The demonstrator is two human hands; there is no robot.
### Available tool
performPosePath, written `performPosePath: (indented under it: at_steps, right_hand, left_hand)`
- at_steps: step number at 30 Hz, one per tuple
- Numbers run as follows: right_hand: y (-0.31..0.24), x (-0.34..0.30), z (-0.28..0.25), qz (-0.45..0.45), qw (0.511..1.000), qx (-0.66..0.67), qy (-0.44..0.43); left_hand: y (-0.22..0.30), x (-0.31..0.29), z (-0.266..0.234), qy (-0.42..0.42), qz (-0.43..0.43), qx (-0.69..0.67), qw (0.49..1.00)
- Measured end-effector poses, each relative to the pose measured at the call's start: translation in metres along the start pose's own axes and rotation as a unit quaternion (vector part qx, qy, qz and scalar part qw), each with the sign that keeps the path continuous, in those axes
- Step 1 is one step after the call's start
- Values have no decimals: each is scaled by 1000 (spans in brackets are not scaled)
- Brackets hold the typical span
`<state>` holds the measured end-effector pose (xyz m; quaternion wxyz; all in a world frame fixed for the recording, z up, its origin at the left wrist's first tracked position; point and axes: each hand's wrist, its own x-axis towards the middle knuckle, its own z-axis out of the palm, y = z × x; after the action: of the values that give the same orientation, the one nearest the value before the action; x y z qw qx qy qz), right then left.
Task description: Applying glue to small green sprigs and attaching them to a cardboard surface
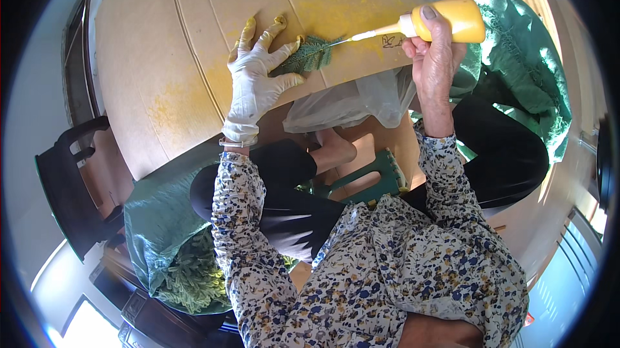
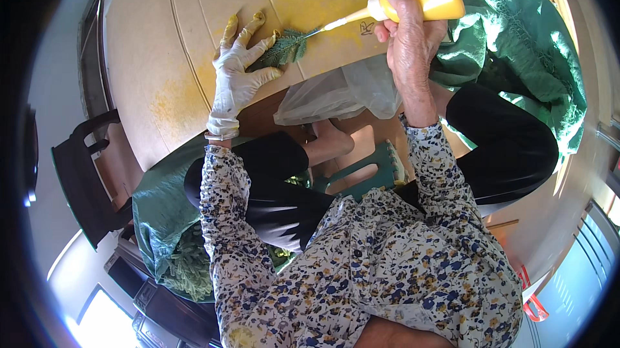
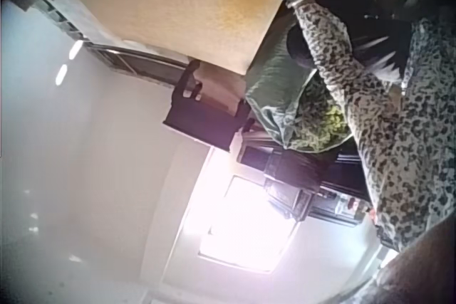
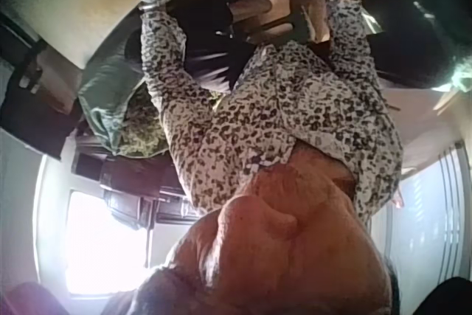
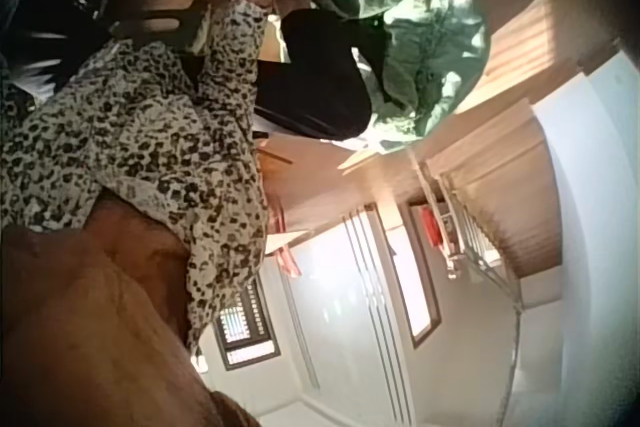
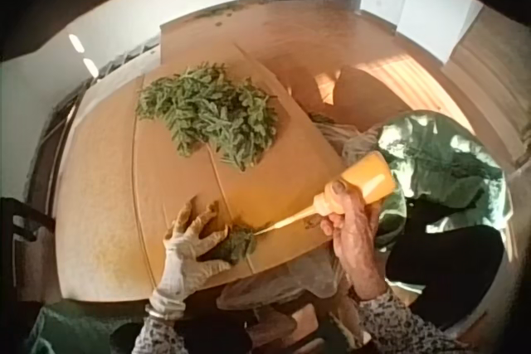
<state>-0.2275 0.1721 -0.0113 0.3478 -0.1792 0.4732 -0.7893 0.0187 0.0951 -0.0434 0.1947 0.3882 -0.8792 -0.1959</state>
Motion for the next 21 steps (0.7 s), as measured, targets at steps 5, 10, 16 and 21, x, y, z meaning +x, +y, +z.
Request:
performPosePath:
  at_steps: [5, 10, 16, 21]
  right_hand:
    - [0, 7, -11, -12, 1000, 0, 20]
    - [-4, 15, -32, -18, 997, 44, 62]
    - [-7, 32, -48, 1, 997, 44, 67]
    - [6, 50, -52, 28, 998, 61, -5]
  left_hand:
    - [-1, 0, 1, 3, 0, 16, 1000]
    - [-4, -11, 9, 102, 83, 42, 990]
    - [33, -44, 0, 210, -69, 58, 974]
    - [59, -149, -61, 445, -175, 215, 852]
